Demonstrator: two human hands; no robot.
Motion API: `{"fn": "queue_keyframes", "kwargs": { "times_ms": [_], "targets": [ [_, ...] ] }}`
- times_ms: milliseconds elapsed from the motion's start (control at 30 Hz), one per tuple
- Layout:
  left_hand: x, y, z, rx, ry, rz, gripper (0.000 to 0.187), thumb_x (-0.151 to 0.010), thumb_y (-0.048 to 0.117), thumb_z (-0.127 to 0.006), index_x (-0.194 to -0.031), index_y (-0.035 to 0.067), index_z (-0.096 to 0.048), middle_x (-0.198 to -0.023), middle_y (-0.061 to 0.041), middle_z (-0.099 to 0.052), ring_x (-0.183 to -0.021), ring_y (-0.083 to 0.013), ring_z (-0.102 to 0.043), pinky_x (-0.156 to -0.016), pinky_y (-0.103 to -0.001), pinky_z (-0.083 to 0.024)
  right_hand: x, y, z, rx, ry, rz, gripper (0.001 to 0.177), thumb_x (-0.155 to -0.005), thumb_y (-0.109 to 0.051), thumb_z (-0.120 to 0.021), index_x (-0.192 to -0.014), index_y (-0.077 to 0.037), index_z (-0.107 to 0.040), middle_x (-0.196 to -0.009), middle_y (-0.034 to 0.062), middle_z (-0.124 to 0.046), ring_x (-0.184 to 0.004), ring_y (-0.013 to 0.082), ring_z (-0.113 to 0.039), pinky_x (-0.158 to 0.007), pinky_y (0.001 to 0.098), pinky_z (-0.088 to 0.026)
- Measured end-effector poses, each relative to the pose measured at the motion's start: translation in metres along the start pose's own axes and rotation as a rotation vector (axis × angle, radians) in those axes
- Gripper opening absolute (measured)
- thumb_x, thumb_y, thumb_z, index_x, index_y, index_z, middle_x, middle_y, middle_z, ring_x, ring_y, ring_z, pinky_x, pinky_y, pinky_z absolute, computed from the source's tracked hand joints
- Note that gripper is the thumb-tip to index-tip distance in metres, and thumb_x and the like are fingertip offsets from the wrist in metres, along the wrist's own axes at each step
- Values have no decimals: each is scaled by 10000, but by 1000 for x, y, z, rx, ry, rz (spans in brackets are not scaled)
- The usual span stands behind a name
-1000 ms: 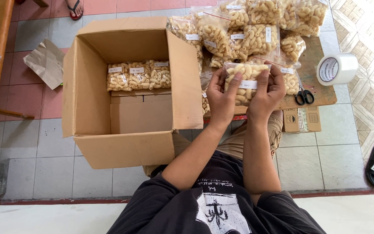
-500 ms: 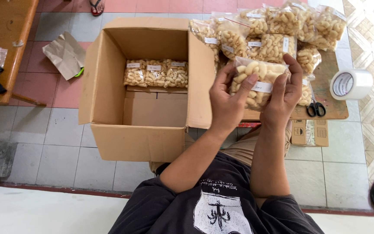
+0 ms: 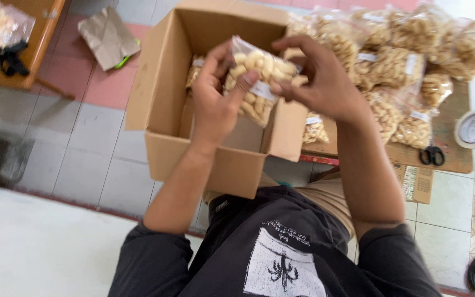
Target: Packing small plastic bags of snacks into a cardboard box while performing a brief visual inspection.
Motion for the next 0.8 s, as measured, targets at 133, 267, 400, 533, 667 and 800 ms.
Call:
{"fn": "queue_keyframes", "kwargs": {
  "times_ms": [133, 267, 400, 533, 667, 800],
  "targets": [
    [-11, -3, 44, 9, 19, -33, 539, -916, 231, -825, -1346, 46, -558, -1196, -113, -752, -1031, -155, -724, -843, -269, -635, -53, -15, -31, 120, -145, 66, 568, -931, -344, -758, -1316, 14, -546, -1197, 140, -711, -1064, 180, -705, -819, 289, -606],
    [-16, 2, 78, -135, 34, 15, 493, -920, 273, -797, -1296, 82, -541, -1126, -87, -747, -1014, -145, -722, -869, -253, -613, -91, -7, -67, 228, -336, -141, 409, -949, -337, -754, -1190, -20, -663, -935, 73, -731, -734, 139, -681, -587, 266, -610],
    [-21, -5, 112, -614, -4, 67, 708, -957, 384, -825, -1468, 233, -360, -1147, -63, -765, -867, -103, -692, -812, -241, -587, -116, 15, -87, 313, -435, -339, 349, -946, -329, -772, -1126, -39, -698, -841, 61, -709, -710, 164, -664, -602, 299, -647],
    [-31, -1, 124, -1120, -162, -258, 787, -998, 377, -864, -1536, 66, -382, -1544, -118, -503, -1369, -368, -468, -1132, -517, -423, -139, 57, -102, 444, -502, -416, 379, -973, -347, -769, -1116, -12, -664, -695, 46, -416, -638, 184, -556, -597, 343, -648],
    [-38, -43, 123, -1469, -566, 21, 804, -878, 443, -819, -1540, 136, -481, -1653, -249, -81, -1496, -483, 8, -1152, -775, -148, -154, 112, -128, 524, -608, -618, 426, -948, -330, -776, -1124, 43, -667, -998, 161, -667, -824, 295, -684, -622, 399, -650],
    [-40, -88, 124, -1690, -682, 142, 984, -748, 371, -835, -1592, 123, -394, -1672, -242, 116, -1509, -473, 152, -1170, -785, -40, -178, 168, -156, 805, -748, -524, 686, -884, -545, -744, -1320, -23, -657, -1316, 171, -686, -1159, 373, -646, -970, 459, -495]
  ]
}}
Point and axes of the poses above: each hand's wrist, its own x-axis away from the middle knuckle, its own z-axis out of the back of the hand, y = z × x, the point moved 8 cm from there along -x, towards the middle knuckle
